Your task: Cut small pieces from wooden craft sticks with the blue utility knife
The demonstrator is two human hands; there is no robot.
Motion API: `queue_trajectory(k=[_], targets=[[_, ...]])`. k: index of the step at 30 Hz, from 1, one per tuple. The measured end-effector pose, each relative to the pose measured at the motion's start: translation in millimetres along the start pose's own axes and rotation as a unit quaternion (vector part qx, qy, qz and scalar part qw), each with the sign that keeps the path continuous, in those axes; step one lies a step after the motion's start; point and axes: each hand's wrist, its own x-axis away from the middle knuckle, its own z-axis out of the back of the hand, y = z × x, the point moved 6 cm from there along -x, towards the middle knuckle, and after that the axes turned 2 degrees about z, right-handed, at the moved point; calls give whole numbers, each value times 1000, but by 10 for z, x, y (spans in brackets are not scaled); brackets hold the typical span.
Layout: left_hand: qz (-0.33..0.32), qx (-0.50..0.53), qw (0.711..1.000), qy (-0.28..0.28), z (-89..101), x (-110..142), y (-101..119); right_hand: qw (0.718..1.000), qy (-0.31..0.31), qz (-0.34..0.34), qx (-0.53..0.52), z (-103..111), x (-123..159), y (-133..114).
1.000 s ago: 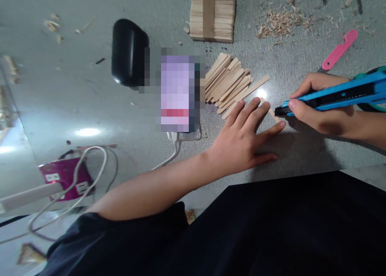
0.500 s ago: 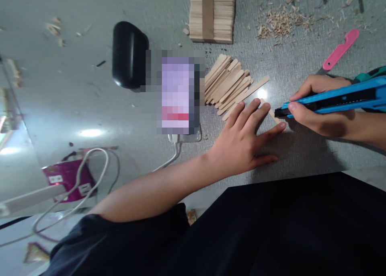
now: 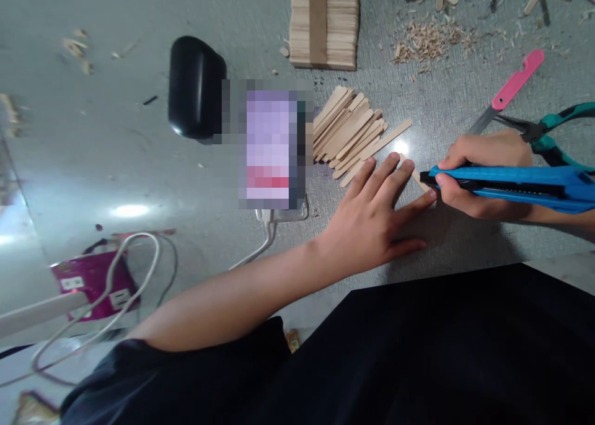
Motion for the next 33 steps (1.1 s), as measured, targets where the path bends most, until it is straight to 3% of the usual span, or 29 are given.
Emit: queue_trajectory(k=[5,14,17,22,27,30,33], targets=[[-5,-1,1000,2,3,-3,4,995,-4,-71,-63,16,-99,80],[-2,-3,1000,4,-1,9,-12,962,-20,-181,-202,-40,-146,184],[-3,-1,1000,4,-11,12,-11,955,-10,-164,-247,-51,-155,200],[-6,3,1000,12,-21,15,-9,965,-8,-114,-235,-14,-143,182],[-11,-2,1000,15,-29,15,-14,960,-44,-128,-244,-26,-70,158],[-14,2,1000,20,-17,15,-10,968,-22,-90,-231,-13,-70,151],[-4,18,1000,12,-7,14,-16,965,6,-106,-241,-20,-87,188]])
